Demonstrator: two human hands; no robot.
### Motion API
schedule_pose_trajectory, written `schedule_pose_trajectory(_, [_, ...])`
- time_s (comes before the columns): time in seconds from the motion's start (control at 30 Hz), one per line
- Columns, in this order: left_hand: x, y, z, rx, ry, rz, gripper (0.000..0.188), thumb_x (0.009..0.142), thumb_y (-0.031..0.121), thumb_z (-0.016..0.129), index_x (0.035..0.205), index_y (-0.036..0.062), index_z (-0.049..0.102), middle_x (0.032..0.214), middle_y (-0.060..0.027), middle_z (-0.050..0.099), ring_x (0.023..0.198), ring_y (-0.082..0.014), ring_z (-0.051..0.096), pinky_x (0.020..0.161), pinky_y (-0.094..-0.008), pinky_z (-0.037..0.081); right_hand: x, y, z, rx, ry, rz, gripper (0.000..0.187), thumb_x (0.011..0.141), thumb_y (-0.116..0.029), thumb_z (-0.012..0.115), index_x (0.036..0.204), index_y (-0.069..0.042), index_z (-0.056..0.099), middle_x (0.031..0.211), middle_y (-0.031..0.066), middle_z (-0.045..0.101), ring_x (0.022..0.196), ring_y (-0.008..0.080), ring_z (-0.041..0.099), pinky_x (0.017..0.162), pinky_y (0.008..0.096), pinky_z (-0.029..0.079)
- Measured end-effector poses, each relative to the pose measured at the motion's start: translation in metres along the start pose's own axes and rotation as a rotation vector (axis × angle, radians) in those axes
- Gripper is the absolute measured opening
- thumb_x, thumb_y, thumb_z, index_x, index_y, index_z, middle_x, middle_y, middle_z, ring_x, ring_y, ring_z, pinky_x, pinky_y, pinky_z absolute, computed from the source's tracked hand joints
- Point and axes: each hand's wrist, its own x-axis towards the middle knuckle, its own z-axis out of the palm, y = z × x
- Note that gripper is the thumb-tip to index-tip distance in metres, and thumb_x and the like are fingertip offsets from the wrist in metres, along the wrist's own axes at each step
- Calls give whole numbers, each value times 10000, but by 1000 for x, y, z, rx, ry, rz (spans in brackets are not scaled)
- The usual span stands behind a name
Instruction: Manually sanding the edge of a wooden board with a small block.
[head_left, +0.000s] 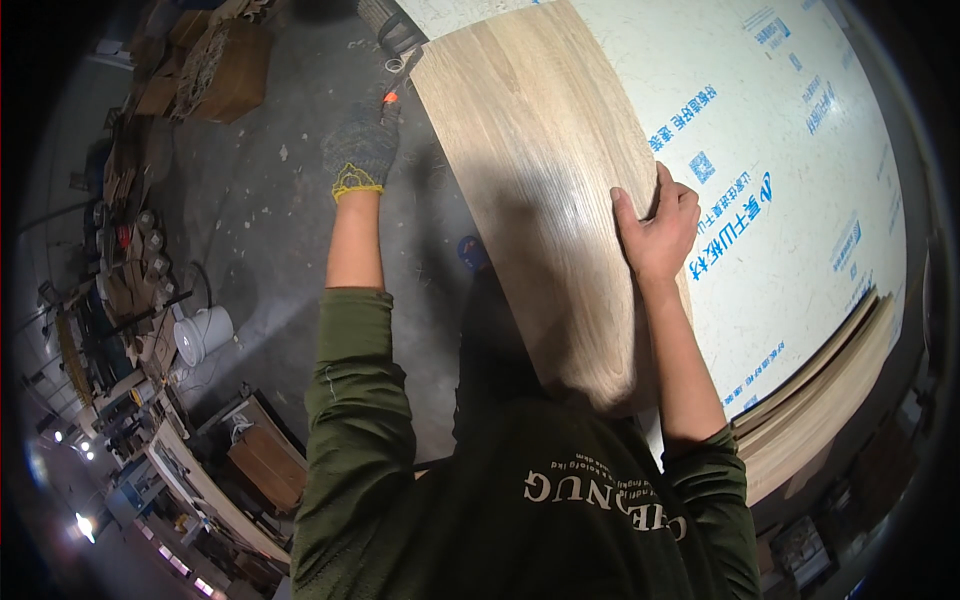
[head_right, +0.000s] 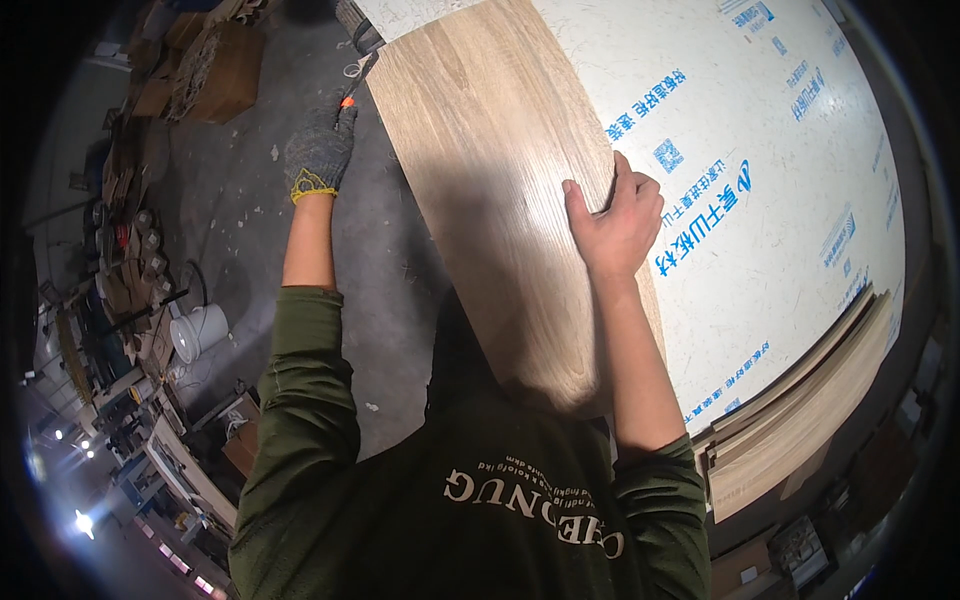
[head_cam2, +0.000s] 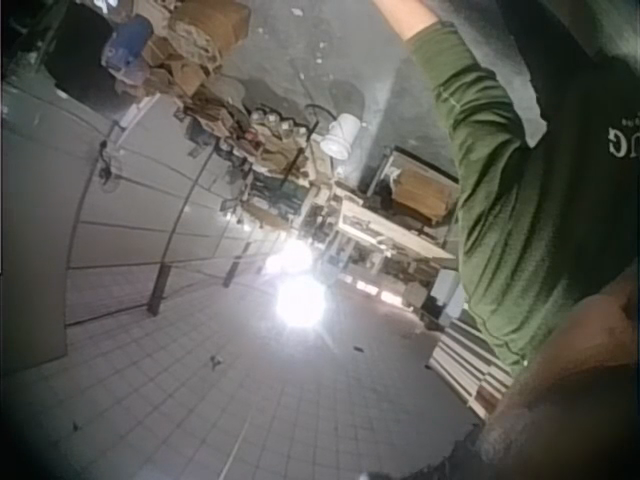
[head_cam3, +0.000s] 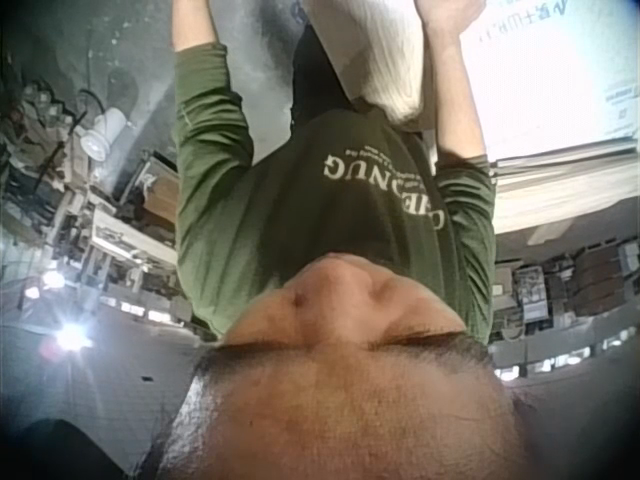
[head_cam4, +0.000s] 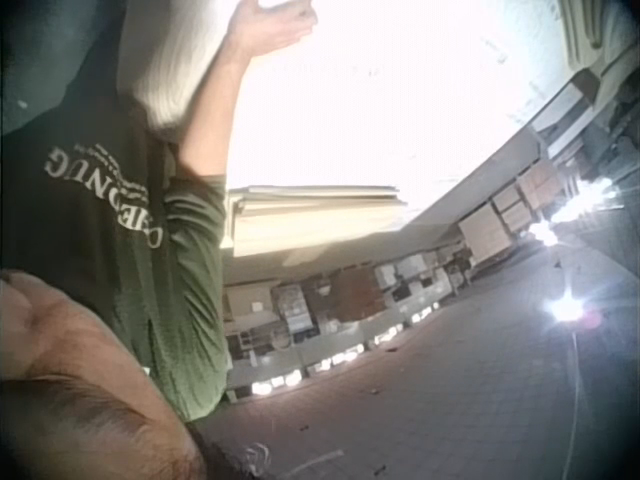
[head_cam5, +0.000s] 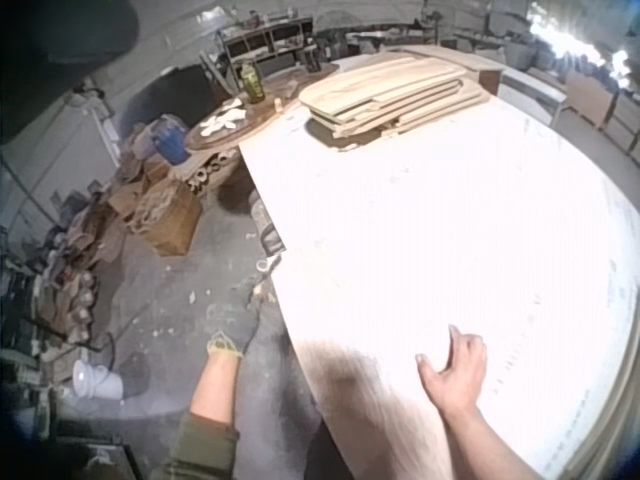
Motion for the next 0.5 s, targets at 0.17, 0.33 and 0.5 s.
schedule_pose_trajectory(0.17, [28,-29,17,27,-86,-162,476,941,481,474,1260,154,610,1215,-160,633,1137,-370,579,944,-453,459,0,0,3,12,12,-7,688,692,-416,790,1239,-39,615,971,125,535,910,280,514,841,393,445])
schedule_pose_trajectory(0.33, [33,-95,13,-119,-38,-283,506,921,466,515,1269,110,607,1202,-205,635,1087,-372,621,903,-409,482,5,-7,4,-3,3,11,685,679,-404,793,1233,-42,615,980,132,540,910,286,517,838,398,448])
schedule_pose_trajectory(0.5, [-57,-1,-8,-613,-426,-395,530,911,479,490,1247,80,585,1048,-184,652,872,-321,644,774,-423,488,9,13,-3,-60,59,-2,685,693,-414,771,1235,-38,588,1042,203,563,980,367,524,839,460,450])
